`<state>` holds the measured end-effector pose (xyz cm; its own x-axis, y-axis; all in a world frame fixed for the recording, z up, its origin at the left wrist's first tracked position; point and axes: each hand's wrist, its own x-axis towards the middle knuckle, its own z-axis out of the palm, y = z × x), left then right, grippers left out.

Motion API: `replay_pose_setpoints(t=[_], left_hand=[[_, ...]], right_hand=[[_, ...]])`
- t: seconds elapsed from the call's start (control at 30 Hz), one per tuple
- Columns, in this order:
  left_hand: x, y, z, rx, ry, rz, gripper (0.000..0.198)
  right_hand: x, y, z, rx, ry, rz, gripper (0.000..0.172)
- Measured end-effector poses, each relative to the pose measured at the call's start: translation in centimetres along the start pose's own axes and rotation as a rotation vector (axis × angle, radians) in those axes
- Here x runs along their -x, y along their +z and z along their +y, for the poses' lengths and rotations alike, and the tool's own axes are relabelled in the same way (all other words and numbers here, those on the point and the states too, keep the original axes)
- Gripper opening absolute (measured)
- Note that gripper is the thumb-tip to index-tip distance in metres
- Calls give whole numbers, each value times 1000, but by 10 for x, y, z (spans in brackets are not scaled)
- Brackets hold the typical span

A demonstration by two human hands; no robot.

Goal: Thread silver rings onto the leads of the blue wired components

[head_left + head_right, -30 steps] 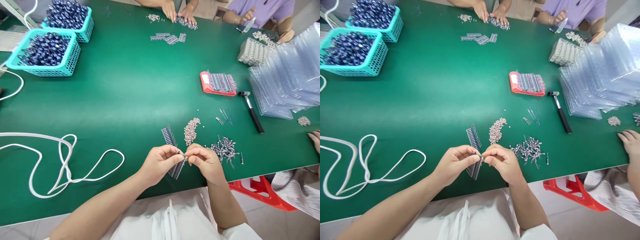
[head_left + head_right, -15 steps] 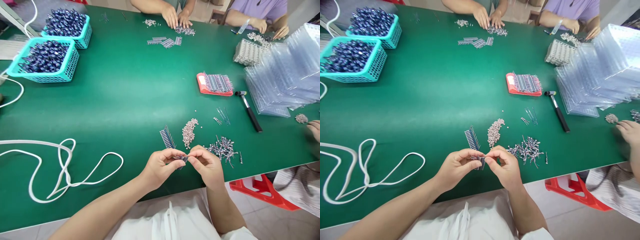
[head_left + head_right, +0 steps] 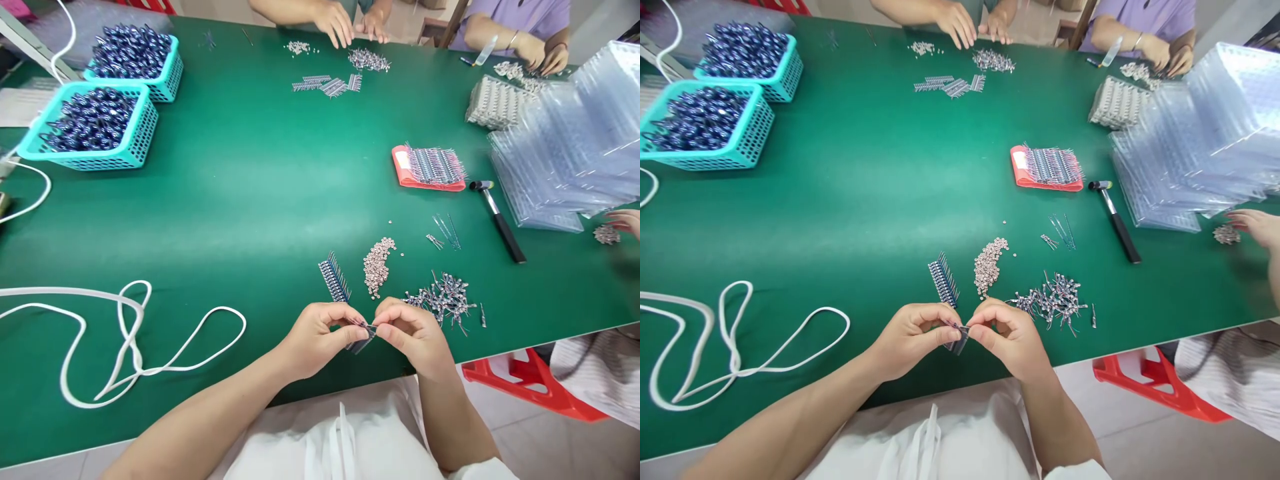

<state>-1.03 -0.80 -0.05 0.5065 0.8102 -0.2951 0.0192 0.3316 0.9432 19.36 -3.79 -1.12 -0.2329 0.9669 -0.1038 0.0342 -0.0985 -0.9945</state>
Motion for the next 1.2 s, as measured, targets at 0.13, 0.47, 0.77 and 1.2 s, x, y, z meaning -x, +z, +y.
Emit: replay_pose_setpoints(t=[0.13,0.47,0.77,1.2], left_hand=[[1,-2,3,-43,-46,-67,12],[-3,-3,-5,104,-212,38,15],[-8,-7,-1,187,-162,180,18],[-7,-10,-3,245,-164,203,18]], right_hand=[[2,-2,1,-37,51,-52,12],[12,-42,5,747,-66,189,9],[3,-35,15,1129,-166,273,17],[-10,-11,18,1184,-208,229,8]])
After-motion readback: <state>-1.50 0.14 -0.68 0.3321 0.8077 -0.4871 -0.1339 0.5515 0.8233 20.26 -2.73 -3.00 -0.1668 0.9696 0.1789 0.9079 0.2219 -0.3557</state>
